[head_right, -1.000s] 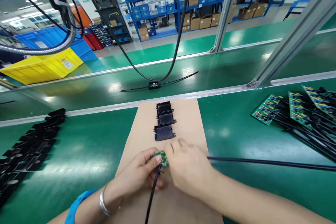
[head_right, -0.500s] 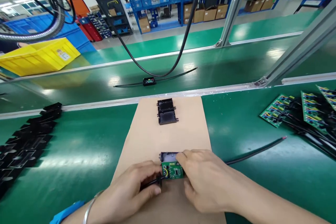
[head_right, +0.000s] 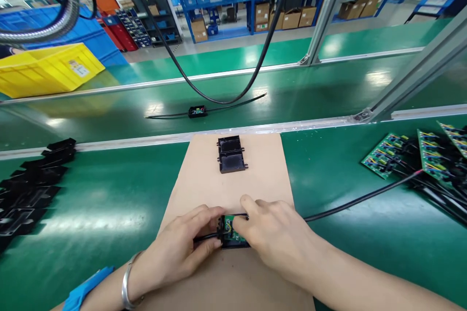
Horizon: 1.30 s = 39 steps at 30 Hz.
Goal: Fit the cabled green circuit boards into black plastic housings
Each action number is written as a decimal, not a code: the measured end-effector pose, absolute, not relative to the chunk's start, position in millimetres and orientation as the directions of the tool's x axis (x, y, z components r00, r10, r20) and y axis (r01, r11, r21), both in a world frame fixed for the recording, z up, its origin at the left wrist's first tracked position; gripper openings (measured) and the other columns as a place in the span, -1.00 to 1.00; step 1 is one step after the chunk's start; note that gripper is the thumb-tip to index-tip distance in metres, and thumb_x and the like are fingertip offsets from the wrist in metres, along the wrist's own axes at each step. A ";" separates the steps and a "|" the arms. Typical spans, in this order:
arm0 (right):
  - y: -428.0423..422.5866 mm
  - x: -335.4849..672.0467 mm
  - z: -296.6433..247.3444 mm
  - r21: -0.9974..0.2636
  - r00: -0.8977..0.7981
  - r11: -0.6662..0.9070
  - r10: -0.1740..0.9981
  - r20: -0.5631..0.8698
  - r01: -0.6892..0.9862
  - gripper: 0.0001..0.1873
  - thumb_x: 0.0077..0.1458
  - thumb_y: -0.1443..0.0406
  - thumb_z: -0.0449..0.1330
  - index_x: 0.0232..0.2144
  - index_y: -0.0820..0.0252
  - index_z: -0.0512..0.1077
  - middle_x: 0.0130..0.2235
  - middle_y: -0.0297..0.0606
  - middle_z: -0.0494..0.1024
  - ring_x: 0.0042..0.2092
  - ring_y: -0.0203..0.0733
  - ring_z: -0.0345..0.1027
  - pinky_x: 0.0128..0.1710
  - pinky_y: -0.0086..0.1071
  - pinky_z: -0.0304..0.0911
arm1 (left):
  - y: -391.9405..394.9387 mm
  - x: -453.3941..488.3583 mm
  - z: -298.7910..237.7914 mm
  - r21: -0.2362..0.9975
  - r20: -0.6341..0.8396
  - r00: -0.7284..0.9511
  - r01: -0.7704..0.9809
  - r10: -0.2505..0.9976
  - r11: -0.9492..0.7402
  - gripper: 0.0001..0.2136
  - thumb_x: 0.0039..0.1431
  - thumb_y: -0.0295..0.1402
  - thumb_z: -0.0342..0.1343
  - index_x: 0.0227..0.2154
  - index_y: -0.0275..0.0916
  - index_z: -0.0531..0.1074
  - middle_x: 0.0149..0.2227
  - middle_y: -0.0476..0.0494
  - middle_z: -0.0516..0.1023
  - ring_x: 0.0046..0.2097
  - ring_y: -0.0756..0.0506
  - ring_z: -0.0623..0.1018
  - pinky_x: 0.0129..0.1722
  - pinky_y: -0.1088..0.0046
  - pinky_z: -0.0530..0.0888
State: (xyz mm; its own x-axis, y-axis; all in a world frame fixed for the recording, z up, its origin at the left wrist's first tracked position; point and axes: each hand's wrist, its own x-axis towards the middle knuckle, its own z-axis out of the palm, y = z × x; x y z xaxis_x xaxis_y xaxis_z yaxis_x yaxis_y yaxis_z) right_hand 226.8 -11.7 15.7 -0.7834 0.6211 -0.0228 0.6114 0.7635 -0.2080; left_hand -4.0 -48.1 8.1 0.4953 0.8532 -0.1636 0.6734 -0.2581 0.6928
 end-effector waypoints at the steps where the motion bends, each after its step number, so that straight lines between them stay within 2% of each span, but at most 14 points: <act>1: -11.5 226.0 18.3 -0.203 -0.799 0.779 0.601 -0.031 0.593 -0.83 0.10 0.48 0.06 -0.38 0.10 0.27 -0.36 -0.35 0.25 -0.52 -0.27 0.09 -0.52 -0.31 -0.34 | -48.4 -3.3 8.4 0.679 -0.178 0.500 0.686 0.847 -0.263 -0.54 0.17 -0.42 0.10 0.13 -0.11 0.22 -0.11 -0.08 0.45 -0.14 -0.11 0.50 -0.15 0.31 0.47; 5: -10.2 225.2 25.8 -0.191 -0.831 0.809 0.552 -0.077 0.555 -0.78 0.05 0.52 0.04 -0.34 0.11 0.27 -0.35 -0.32 0.30 -0.47 -0.21 0.19 -0.52 -0.30 -0.34 | -47.0 -0.2 10.2 0.620 -0.233 0.514 0.733 0.826 -0.281 -0.47 0.14 -0.32 0.14 0.18 -0.11 0.19 -0.05 -0.11 0.44 -0.11 -0.17 0.51 -0.12 0.21 0.49; 11: 3.8 226.6 26.4 -0.206 -0.873 0.848 0.478 -0.098 0.488 -0.80 0.09 0.51 0.07 -0.38 0.09 0.26 -0.35 -0.37 0.34 -0.51 -0.24 0.15 -0.52 -0.29 -0.35 | -45.4 1.8 10.2 0.587 -0.274 0.521 0.756 0.808 -0.289 -0.47 0.14 -0.35 0.15 0.18 -0.11 0.17 0.02 -0.11 0.42 -0.05 -0.19 0.51 -0.07 0.17 0.50; 16: 4.1 222.3 23.6 -0.229 -0.891 0.861 0.439 -0.114 0.454 -0.80 0.16 0.43 0.09 -0.18 0.06 0.31 -0.26 -0.35 0.38 -0.45 -0.21 0.25 -0.53 -0.30 -0.28 | -45.4 1.8 12.1 0.582 -0.302 0.517 0.765 0.801 -0.275 -0.47 0.15 -0.33 0.17 0.17 -0.12 0.18 0.03 -0.12 0.43 -0.04 -0.18 0.51 -0.05 0.18 0.50; 21: -10.0 217.4 15.6 -0.182 -0.835 0.815 0.538 -0.114 0.550 -0.92 0.11 0.37 0.16 -0.31 0.12 0.37 -0.27 -0.26 0.36 -0.50 -0.20 0.23 -0.55 -0.31 -0.32 | -47.5 3.9 14.9 0.535 -0.329 0.499 0.798 0.802 -0.277 -0.48 0.17 -0.34 0.17 0.18 -0.15 0.18 0.04 -0.18 0.44 -0.04 -0.20 0.52 -0.07 0.18 0.51; 25: -14.8 213.9 7.0 -0.237 -0.793 0.761 0.603 -0.088 0.604 -0.93 0.13 0.39 0.13 -0.39 0.13 0.36 -0.27 -0.25 0.33 -0.51 -0.27 0.17 -0.56 -0.33 -0.34 | -50.6 3.8 9.6 0.531 -0.289 0.507 0.791 0.812 -0.304 -0.51 0.19 -0.33 0.16 0.16 -0.13 0.19 0.03 -0.18 0.45 -0.06 -0.20 0.54 -0.13 0.21 0.54; 28: -16.2 212.2 1.7 -0.249 -0.752 0.723 0.658 -0.039 0.645 -0.90 0.12 0.40 0.15 -0.42 0.13 0.36 -0.30 -0.27 0.31 -0.44 -0.23 0.16 -0.53 -0.34 -0.23 | -50.0 1.3 7.5 0.546 -0.260 0.518 0.775 0.815 -0.319 -0.51 0.19 -0.32 0.16 0.16 -0.15 0.19 0.03 -0.19 0.45 -0.07 -0.20 0.54 -0.13 0.20 0.54; 31: -18.2 212.1 -4.0 -0.227 -0.760 0.758 0.642 0.099 0.611 -0.90 0.10 0.39 0.18 -0.44 0.14 0.35 -0.34 -0.27 0.30 -0.31 -0.14 0.15 -0.42 -0.29 -0.08 | -46.0 -2.2 12.1 0.608 -0.240 0.546 0.729 0.803 -0.314 -0.48 0.18 -0.33 0.16 0.18 -0.16 0.16 0.03 -0.17 0.45 -0.03 -0.16 0.52 -0.05 0.26 0.51; 33: -19.5 212.9 -8.0 -0.241 -0.772 0.785 0.613 0.168 0.571 -0.88 0.14 0.39 0.15 -0.45 0.17 0.34 -0.34 -0.27 0.30 -0.26 -0.13 0.13 -0.34 -0.25 -0.04 | -44.6 -2.9 17.1 0.629 -0.231 0.538 0.718 0.811 -0.297 -0.56 0.19 -0.38 0.14 0.11 -0.15 0.22 -0.04 -0.10 0.49 -0.08 -0.11 0.53 -0.08 0.33 0.50; 36: -20.2 214.2 -11.9 -0.314 -0.790 0.794 0.588 0.174 0.521 -0.83 0.21 0.42 0.07 -0.45 0.20 0.32 -0.31 -0.27 0.33 -0.25 -0.16 0.09 -0.31 -0.24 -0.03 | -48.4 1.0 22.4 0.539 -0.226 0.518 0.772 0.825 -0.338 -0.85 0.26 -0.45 0.01 -0.14 -0.16 0.36 -0.26 -0.02 0.50 -0.25 -0.10 0.52 -0.24 0.32 0.49; 39: -19.1 214.1 -12.7 -0.383 -0.809 0.785 0.570 0.141 0.487 -0.77 0.23 0.46 0.02 -0.48 0.23 0.30 -0.33 -0.29 0.33 -0.28 -0.19 0.06 -0.33 -0.26 -0.04 | -54.4 8.2 23.0 0.423 -0.152 0.534 0.796 0.832 -0.434 -0.86 0.27 -0.51 -0.08 -0.31 -0.21 0.36 -0.36 -0.05 0.45 -0.34 -0.11 0.46 -0.36 0.32 0.44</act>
State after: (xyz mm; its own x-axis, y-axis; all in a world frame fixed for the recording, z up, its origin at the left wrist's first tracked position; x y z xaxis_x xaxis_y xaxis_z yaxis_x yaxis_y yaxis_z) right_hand 214.1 -19.1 -12.7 -0.8092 0.5704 0.1407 0.4869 0.7852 -0.3826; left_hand 8.2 -54.4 23.0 0.5341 0.8317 -0.1517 0.7955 -0.4336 0.4233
